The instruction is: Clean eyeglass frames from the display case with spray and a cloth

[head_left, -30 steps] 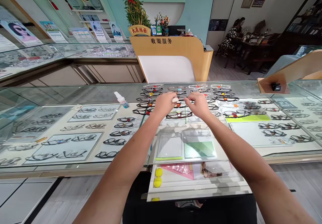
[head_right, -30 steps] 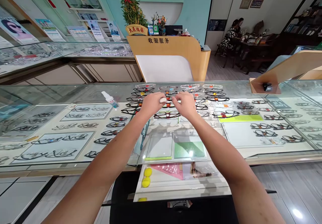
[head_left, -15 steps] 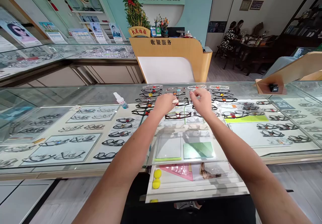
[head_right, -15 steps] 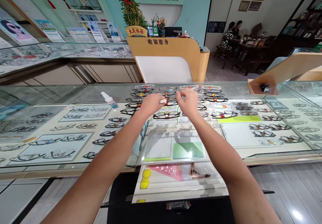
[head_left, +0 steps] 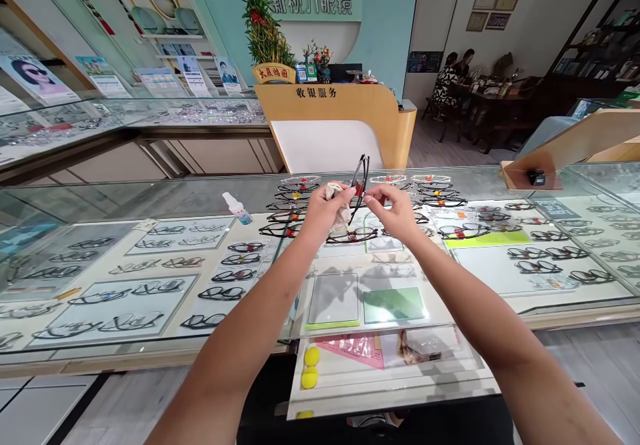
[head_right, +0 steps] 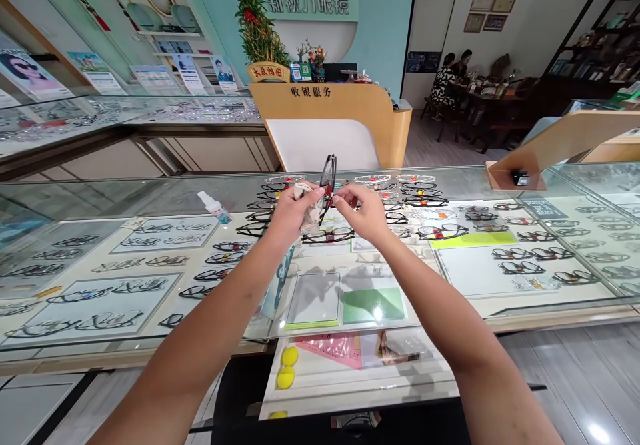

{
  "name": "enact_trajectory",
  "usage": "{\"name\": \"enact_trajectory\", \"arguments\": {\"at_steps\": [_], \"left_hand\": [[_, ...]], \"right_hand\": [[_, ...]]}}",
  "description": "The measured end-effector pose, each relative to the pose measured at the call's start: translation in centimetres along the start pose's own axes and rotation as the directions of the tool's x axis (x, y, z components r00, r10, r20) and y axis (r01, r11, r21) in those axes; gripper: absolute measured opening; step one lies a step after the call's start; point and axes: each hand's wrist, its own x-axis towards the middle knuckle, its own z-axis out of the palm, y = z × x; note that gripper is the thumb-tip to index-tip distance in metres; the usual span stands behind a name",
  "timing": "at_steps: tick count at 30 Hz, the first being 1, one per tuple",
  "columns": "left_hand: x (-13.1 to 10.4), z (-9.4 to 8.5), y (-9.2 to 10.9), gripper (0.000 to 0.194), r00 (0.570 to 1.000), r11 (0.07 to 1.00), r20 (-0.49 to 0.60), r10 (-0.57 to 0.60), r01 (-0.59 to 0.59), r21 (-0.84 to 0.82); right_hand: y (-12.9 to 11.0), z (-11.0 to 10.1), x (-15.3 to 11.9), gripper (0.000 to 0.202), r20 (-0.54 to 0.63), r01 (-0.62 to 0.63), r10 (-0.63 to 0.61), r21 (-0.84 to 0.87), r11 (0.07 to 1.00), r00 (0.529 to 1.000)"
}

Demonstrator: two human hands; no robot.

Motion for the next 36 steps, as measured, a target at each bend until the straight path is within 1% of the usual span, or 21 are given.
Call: {"name": "enact_trajectory", "arguments": {"at_steps": [3,6,9,13,15,18,21,26,30,33,36], "left_hand": [[-0.3,0.1,0.0,0.050,0.999,0.999,0.032,-0.021,0.022,-0.025],[-0.4,0.1,-0.1,0.050,0.998,1.000,0.055,-0.007,0.006,0.010],[-0.4,-0.1,-0.1,0.047,0.991,0.996,0.127,0.044,-0.054,0.077],[-0.1,-0.4,-0.2,0.048,0.967,0.978,0.218,0.129,-0.160,0.132],[0.1,-0.5,-0.4,0.048,0.960,0.971,0.236,0.148,-0.186,0.148],[0.2,-0.6,-0.7,0.046,0.962,0.966,0.223,0.156,-0.196,0.169],[0.3,-0.7,-0.9,0.044,0.965,0.960,0.205,0.164,-0.204,0.191],[0.3,-0.7,-1.0,0.038,0.966,0.943,0.183,0.184,-0.226,0.244],[0.2,-0.6,-0.9,0.037,0.967,0.933,0.182,0.177,-0.224,0.282],[0.1,-0.6,-1.0,0.034,0.966,0.925,0.186,0.179,-0.229,0.302],[0.1,-0.6,-1.3,0.032,0.970,0.921,0.173,0.168,-0.217,0.322]], "right_hand": [[-0.3,0.2,-0.1,0.028,0.008,-0.031,0.030,0.071,0.997,1.000],[-0.3,0.1,0.0,0.039,-0.002,-0.078,0.078,0.108,0.991,0.997],[-0.2,0.0,0.2,0.049,-0.004,-0.122,0.123,0.134,0.983,0.992],[-0.3,-0.1,0.3,0.058,-0.003,-0.144,0.147,0.166,0.975,0.989],[-0.3,-0.1,0.3,0.059,-0.003,-0.142,0.144,0.170,0.975,0.990],[-0.3,-0.1,0.3,0.059,-0.011,-0.137,0.140,0.159,0.978,0.990],[0.0,-0.2,0.2,0.056,-0.047,-0.137,0.143,0.125,0.983,0.989],[0.8,0.0,-0.2,0.049,-0.123,-0.209,0.213,0.045,0.977,0.969],[1.5,0.1,-0.4,0.045,-0.197,-0.232,0.229,0.009,0.973,0.953],[1.8,-0.4,-0.2,0.039,-0.276,-0.222,0.190,-0.089,0.971,0.942],[1.8,-1.2,0.2,0.033,-0.351,-0.180,0.088,-0.238,0.954,0.932]]}}
